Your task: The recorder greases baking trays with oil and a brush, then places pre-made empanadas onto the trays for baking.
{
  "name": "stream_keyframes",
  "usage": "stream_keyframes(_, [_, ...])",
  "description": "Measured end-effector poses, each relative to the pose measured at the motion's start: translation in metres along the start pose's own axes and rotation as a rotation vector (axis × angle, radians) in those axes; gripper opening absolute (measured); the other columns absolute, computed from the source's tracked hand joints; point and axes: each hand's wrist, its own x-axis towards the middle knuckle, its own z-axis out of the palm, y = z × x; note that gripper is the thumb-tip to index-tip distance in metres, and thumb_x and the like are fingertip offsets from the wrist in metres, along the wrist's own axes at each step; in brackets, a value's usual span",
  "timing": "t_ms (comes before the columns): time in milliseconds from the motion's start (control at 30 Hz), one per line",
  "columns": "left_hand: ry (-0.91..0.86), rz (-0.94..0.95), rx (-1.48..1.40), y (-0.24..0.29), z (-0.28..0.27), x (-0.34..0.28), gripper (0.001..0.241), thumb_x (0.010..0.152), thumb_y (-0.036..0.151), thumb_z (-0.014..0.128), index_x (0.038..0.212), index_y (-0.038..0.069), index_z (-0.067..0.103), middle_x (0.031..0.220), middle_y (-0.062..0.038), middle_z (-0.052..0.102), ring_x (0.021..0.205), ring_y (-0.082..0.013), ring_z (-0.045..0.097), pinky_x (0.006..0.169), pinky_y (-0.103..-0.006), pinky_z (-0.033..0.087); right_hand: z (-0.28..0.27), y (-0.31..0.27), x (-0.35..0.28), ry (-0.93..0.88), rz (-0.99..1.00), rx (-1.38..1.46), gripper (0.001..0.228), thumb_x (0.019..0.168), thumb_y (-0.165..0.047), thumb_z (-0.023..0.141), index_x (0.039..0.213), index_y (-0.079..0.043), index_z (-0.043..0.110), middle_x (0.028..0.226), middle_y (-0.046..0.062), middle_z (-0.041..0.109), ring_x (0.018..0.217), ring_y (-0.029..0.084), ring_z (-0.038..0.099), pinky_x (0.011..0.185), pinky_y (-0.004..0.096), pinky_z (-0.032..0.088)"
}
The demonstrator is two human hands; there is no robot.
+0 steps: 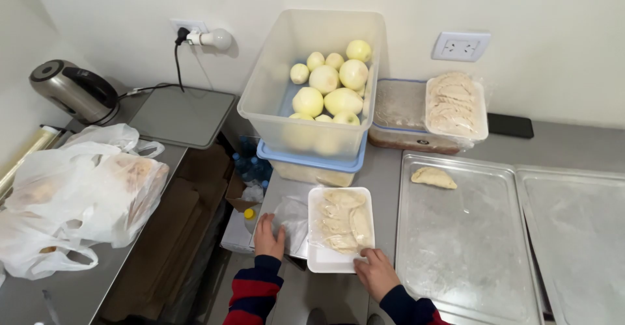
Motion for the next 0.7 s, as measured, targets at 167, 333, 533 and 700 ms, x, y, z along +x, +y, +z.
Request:
stream_keyframes(167, [-0.029, 0.3, 0.042, 0.03, -0.012, -0.023, 0.038, 0.082, 0.018, 0.072, 0.118, 0.006, 0.064, 0.136, -0.022, 0.055, 0.13, -0.0441, 0.048, 0.108, -0.0538, 0.038, 0.018, -0.007, -0.01, 0.136, 0.143, -0.164, 0.026, 0.083, -0.02, 0.073, 0.105, -0.005, 0.075, 0.107, 0.009, 0.062, 0.102, 0.032, 0.057, 0.086, 0.044, 0.049])
stream_keyframes(333, [-0.126, 0.606, 0.097, 0.081, -0.009, -0.057, 0.017, 0.077, 0.022, 0.076, 0.089, 0.011, 0.07, 0.119, -0.016, 0.061, 0.119, -0.0388, 0.054, 0.107, -0.0545, 0.037, 0.029, -0.023, -0.016, 0.204, 0.244, -0.268, 0.034, 0.084, -0.022, 0.069, 0.114, -0.004, 0.071, 0.114, 0.01, 0.061, 0.105, 0.032, 0.055, 0.089, 0.044, 0.045])
stream_keyframes(533, [-0.198, 0.523, 0.279, 0.097, 0.003, -0.07, 0.03, 0.089, 0.029, 0.073, 0.108, 0.005, 0.073, 0.105, -0.009, 0.063, 0.104, -0.0297, 0.056, 0.096, -0.0471, 0.04, 0.053, -0.025, -0.018, 0.153, 0.473, -0.31, 0.051, 0.085, -0.024, 0.067, 0.133, -0.006, 0.061, 0.106, 0.007, 0.06, 0.103, 0.028, 0.055, 0.09, 0.044, 0.042])
stream_keyframes(700, [-0.244, 0.4, 0.247, 0.095, 0.006, -0.079, 0.048, 0.088, 0.034, 0.071, 0.124, 0.003, 0.065, 0.12, -0.009, 0.062, 0.11, -0.0282, 0.055, 0.093, -0.047, 0.037, 0.078, -0.016, -0.023, 0.204, 0.453, -0.315, 0.05, 0.087, -0.013, 0.06, 0.135, -0.002, 0.056, 0.131, 0.012, 0.06, 0.119, 0.03, 0.055, 0.098, 0.044, 0.041])
